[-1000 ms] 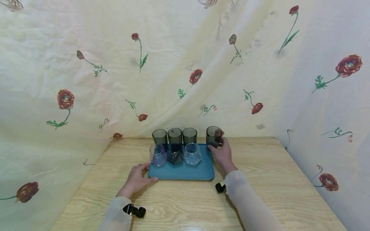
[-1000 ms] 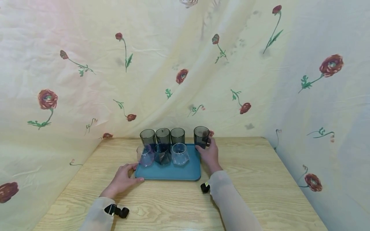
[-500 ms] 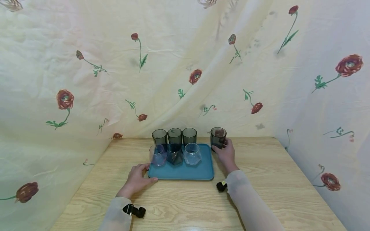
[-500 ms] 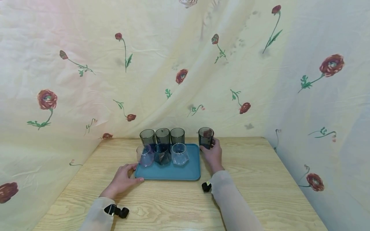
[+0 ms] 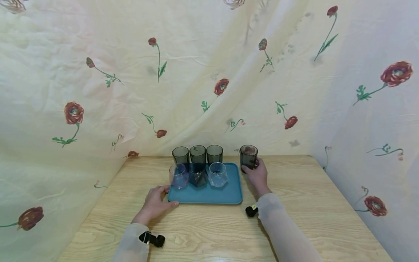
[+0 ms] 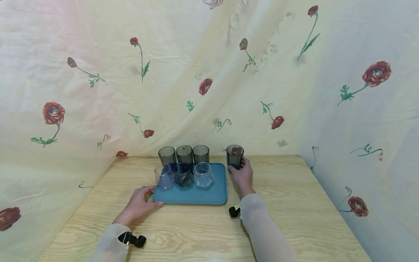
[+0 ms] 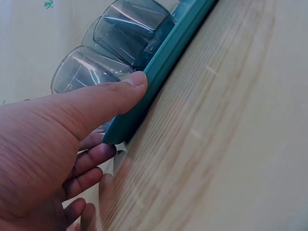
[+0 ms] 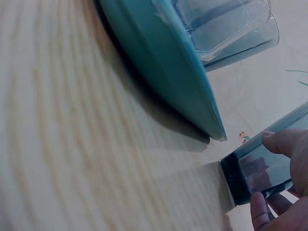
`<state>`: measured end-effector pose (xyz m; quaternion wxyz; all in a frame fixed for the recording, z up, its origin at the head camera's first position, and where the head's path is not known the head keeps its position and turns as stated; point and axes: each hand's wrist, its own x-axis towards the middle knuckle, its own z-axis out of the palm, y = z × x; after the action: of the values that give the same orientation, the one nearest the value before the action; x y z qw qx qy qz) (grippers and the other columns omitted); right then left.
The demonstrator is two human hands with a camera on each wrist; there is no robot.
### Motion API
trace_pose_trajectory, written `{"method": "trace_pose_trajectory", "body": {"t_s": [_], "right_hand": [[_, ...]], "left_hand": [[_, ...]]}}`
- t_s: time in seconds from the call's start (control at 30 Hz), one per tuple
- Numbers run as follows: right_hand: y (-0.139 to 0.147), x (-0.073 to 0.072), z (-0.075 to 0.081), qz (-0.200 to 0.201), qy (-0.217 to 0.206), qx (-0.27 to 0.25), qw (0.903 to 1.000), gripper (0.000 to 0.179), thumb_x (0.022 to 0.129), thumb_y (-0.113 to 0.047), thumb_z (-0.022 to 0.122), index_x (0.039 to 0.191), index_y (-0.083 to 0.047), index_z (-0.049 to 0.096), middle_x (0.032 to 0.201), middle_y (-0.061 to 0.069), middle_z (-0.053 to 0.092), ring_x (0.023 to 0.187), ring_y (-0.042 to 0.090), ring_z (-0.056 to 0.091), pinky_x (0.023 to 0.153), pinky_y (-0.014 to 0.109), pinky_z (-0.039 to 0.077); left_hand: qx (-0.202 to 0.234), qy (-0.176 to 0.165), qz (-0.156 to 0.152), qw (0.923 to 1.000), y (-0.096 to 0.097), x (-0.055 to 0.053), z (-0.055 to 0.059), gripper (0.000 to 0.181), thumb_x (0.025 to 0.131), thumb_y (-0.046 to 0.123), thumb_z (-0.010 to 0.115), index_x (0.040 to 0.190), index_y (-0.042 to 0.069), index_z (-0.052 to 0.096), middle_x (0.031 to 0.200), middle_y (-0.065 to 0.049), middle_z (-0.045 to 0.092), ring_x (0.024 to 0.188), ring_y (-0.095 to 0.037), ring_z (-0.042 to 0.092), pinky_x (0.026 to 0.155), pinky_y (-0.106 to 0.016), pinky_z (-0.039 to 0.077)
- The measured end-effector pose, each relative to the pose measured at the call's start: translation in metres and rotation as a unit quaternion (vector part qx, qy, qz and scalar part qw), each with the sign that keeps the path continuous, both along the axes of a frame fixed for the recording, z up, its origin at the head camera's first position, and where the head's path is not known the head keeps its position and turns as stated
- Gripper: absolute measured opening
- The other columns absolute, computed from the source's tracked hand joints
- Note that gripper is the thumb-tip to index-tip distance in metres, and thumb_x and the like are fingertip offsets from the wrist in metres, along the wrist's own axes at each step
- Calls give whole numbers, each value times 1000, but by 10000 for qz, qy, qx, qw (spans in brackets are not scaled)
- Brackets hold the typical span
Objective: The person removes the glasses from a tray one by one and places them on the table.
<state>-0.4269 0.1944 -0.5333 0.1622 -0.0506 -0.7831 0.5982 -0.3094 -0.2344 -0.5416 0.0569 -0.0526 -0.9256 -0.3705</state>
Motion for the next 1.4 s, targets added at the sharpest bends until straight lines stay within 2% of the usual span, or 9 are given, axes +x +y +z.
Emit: {"method": "trace_pose_trajectory", "body": {"t_s": [0.27,0.57,1.4], "right_hand": [[1,2,2,-85,-16,-129,9999,75,96,-13,76,158,-3,35,152,29,45,140,44,45,115,55,37],[1,4,3,-208,37,-125,9997,72,95,-12,77,155,-2,39,149,28,47,138,43,47,114,54,39],[1,4,4,-210,-1,-224,9995,73,95,-11,77,156,-2,39,150,27,48,138,42,48,114,53,39]], "left_hand": [[-14,-33,11,10000,1,1,1,85,80,48,91,148,10,59,124,-3,62,123,-31,48,108,-59,39],[-43,-3,14,10000,1,1,2,85,80,48,91,148,9,58,123,-3,62,123,-31,48,108,-59,39],[1,-9,34,10000,3,2,2,83,82,46,90,148,9,58,125,-3,62,124,-30,48,110,-59,38]]}}
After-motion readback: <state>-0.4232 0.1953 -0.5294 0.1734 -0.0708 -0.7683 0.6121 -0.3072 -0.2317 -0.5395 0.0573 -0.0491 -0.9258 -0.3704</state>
